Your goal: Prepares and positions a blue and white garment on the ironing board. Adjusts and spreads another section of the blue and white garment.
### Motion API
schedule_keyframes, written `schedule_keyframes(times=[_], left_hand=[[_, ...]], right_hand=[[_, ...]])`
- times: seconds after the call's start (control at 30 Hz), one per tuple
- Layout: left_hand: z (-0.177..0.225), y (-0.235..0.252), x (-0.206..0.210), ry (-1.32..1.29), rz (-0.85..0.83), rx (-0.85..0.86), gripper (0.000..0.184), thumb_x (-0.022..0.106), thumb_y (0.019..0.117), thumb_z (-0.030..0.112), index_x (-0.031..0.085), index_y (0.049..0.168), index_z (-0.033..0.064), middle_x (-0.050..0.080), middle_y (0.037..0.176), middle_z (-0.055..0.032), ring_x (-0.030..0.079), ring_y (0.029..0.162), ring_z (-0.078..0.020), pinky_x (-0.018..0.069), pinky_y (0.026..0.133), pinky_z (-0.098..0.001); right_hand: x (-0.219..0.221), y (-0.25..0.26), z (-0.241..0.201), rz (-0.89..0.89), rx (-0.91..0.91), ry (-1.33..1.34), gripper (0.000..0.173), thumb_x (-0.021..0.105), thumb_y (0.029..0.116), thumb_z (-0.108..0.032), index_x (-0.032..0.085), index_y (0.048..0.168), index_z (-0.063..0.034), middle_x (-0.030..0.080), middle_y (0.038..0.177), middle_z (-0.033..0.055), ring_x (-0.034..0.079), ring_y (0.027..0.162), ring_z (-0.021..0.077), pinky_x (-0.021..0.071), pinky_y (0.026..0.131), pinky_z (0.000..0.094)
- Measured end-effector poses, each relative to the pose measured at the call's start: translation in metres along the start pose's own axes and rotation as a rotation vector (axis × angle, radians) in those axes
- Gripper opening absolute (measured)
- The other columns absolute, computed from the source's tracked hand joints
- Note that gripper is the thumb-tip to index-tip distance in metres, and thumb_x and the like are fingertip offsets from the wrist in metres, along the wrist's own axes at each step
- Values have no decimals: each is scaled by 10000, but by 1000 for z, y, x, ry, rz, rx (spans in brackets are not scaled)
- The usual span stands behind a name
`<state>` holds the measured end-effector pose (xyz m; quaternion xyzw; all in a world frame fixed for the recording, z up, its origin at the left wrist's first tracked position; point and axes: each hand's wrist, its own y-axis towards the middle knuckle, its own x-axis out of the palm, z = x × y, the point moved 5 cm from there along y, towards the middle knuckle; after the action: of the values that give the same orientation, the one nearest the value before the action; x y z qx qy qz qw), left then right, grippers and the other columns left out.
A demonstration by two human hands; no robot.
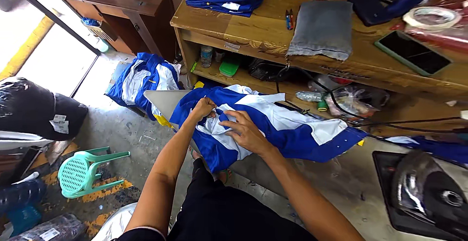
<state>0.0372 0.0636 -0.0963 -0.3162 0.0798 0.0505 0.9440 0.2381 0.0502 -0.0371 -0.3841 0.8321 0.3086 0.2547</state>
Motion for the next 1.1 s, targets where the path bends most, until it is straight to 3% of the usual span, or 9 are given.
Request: schedule_keyframes(times=[0.2,0.47,0.53,0.6,0.67,0.73,0.87,1.0,1.1], left_hand=[[0,0,1,-16,34,-25,179,579,1046,138,598,1121,-24,672,843,-101,639,591,-117,560,590,-256],[8,-4,11,297,68,110,198,570,1021,116,617,1133,-40,692,970,-151,721,716,-188,634,687,-350],[32,-6,14,674,13,88,271,573,1014,182,641,1185,-17,703,1092,-184,732,907,-264,608,833,-457],[72,-6,19,987,-43,48,375,613,992,295,663,1227,7,665,1241,-239,641,1172,-403,491,975,-634],[126,2,28,1080,-10,123,405,622,995,343,683,1228,18,656,1275,-251,598,1237,-440,449,1002,-675],[180,26,44,1021,95,377,324,614,1011,282,703,1205,38,686,1218,-226,638,1182,-415,497,977,-633],[267,106,96,877,129,862,366,530,1037,109,615,1390,66,586,1443,-176,531,1336,-415,445,1098,-567],[306,189,136,950,85,856,475,465,1080,238,469,1544,137,411,1622,-108,362,1483,-424,380,1136,-622],[308,205,138,1023,117,779,499,428,1092,406,580,1445,89,494,1557,-136,426,1449,-399,378,1144,-599]], right_hand=[[-6,0,5,95,3,64,203,641,1007,-229,815,1027,-126,750,1091,50,654,1034,189,504,966,334],[-17,-18,17,-25,204,230,232,585,1002,-156,784,982,-39,764,916,97,719,837,153,572,814,333],[-20,-22,22,-5,270,240,257,553,1025,-186,755,992,-31,742,871,93,697,762,147,571,746,334],[-25,-28,26,19,355,266,285,514,1045,-206,722,1026,-12,717,843,106,684,713,167,572,698,359],[-29,-36,26,46,422,298,290,501,1057,-209,702,1052,0,711,826,108,679,673,177,582,663,371],[-29,-45,21,88,464,319,277,505,1056,-194,703,1044,0,721,819,108,693,667,180,597,657,375],[-16,-59,6,203,454,254,221,580,1010,-160,769,998,-46,750,917,82,725,885,190,596,851,405],[-4,-67,-2,318,432,241,129,680,920,-104,802,900,-67,780,990,55,725,1020,186,566,967,382],[0,-73,0,320,503,280,119,686,928,-115,790,926,-58,774,957,61,731,952,165,585,900,341]])
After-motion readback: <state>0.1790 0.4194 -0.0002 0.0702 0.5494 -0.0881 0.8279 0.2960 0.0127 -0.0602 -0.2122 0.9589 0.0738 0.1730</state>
